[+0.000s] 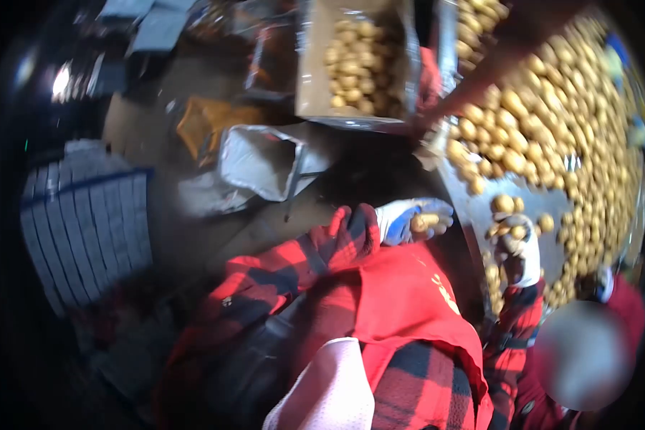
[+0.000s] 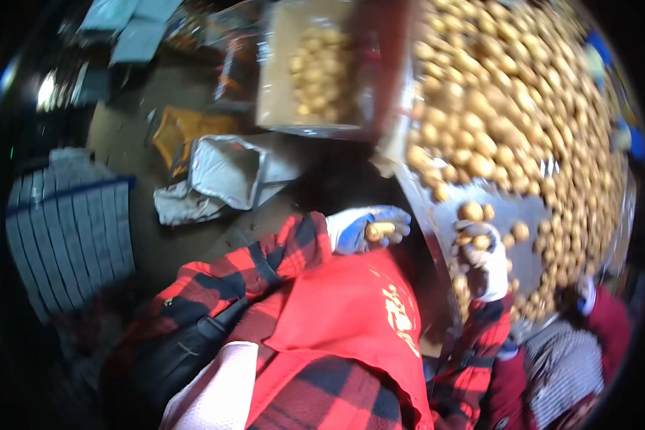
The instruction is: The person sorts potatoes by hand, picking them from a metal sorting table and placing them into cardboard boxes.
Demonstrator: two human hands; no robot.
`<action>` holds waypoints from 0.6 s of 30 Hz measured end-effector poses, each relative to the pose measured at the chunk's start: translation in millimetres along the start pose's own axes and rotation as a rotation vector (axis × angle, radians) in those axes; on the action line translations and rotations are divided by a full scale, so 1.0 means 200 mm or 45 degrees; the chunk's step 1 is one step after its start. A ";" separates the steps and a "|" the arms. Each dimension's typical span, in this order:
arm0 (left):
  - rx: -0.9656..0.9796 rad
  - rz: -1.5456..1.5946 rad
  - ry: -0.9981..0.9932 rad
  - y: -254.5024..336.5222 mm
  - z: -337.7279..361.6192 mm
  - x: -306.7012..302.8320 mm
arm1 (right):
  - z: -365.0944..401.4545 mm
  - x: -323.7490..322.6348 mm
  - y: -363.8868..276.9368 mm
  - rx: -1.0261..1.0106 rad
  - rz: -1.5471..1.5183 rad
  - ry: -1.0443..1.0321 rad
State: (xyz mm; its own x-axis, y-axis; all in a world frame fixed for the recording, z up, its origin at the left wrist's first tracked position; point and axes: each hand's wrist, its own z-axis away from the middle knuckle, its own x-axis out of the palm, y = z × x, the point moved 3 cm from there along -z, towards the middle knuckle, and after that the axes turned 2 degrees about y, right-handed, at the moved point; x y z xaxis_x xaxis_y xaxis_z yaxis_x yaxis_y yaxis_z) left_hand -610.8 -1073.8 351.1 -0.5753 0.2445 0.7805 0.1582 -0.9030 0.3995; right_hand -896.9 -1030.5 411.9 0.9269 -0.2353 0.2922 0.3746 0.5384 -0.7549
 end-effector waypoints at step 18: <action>0.668 0.813 0.521 0.07 0.60 -0.57 | -0.38 1.54 0.17 -1.275 1.459 -0.594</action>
State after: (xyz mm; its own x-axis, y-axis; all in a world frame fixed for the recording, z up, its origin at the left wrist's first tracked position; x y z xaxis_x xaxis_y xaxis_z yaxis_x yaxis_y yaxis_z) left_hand -445.9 -1072.4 325.4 -0.4768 -0.4793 0.7368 0.8293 -0.5232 0.1963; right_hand -600.9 -1145.9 430.8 0.6920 0.2614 -0.6729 -0.4849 -0.5222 -0.7016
